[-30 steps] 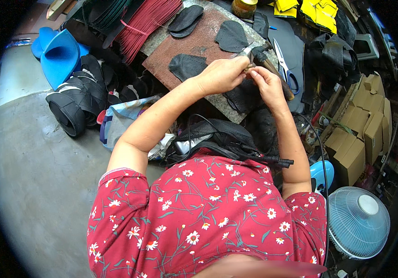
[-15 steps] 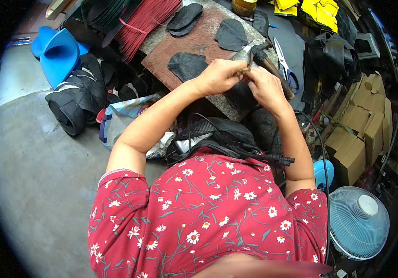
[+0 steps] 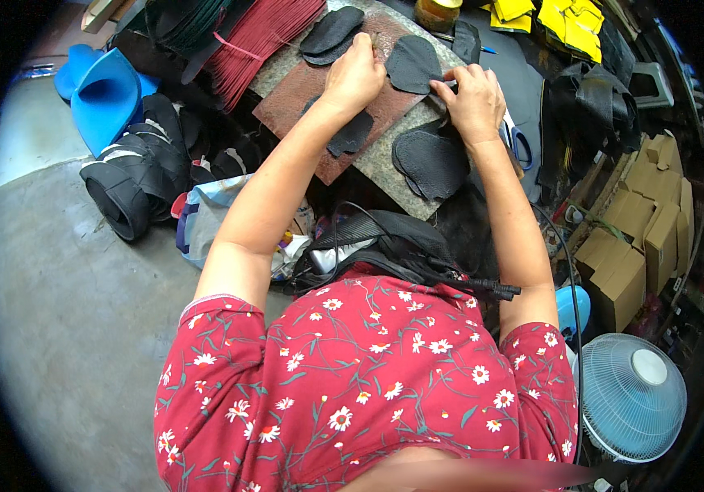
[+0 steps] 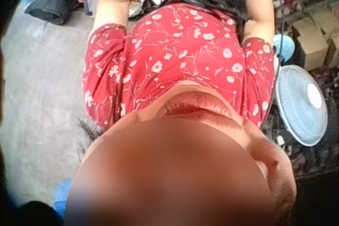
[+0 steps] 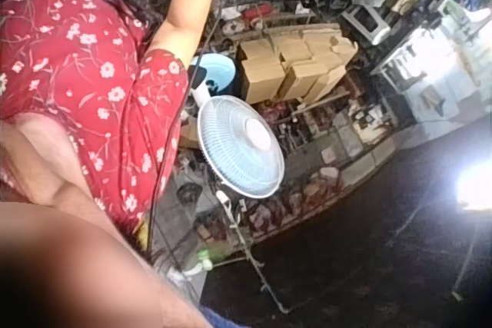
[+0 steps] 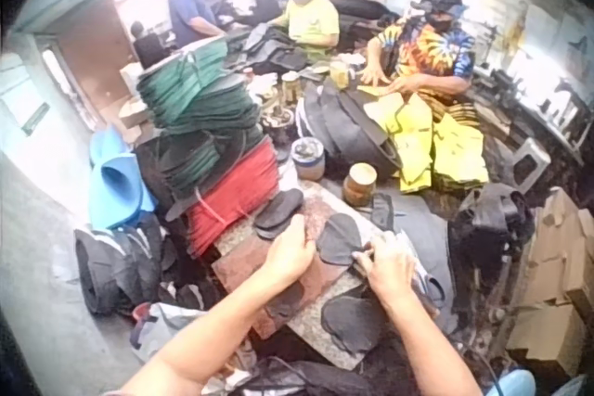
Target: The person repeatedly trims small black material pieces using a handheld electric cutter on a workbench. They pick up each piece, position it, cut along the edge, and place it back down, continuing this cycle throughout the clip.
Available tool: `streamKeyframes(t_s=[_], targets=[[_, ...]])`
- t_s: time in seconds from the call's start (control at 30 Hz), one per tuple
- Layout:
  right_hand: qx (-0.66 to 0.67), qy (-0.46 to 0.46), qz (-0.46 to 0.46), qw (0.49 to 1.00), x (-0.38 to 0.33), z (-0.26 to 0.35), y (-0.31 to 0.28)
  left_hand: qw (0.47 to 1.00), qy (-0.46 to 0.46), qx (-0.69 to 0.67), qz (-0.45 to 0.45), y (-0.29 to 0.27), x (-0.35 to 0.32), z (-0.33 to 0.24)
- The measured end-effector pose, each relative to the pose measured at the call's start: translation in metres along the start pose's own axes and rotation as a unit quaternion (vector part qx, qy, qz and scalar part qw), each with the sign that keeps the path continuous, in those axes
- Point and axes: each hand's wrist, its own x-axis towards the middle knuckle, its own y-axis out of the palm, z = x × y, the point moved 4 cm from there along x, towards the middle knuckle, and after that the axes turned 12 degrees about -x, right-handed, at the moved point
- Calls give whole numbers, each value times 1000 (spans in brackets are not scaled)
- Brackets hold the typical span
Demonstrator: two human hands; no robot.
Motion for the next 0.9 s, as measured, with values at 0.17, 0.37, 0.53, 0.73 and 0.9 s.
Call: streamKeyframes(t_s=[0.17, 0.37, 0.53, 0.73, 0.9], targets=[[48, 28, 9, 998, 12, -2, 10, 999, -24, -28, 4, 2, 6, 11], [44, 38, 64, 996, 4, -18, -15, 996, -5, -85, 14, 2, 13, 12], [-22, 62, 162, 985, -53, -41, -39, 934, -110, -318, 121, 20, 4, 0], [-44, 96, 117, 987, -82, -53, -30, 999, -20, -32, -27, 2, 13, -11], [81, 177, 70, 978, -89, -57, -29, 986, -45, -158, 19, 0, 22, 2]])
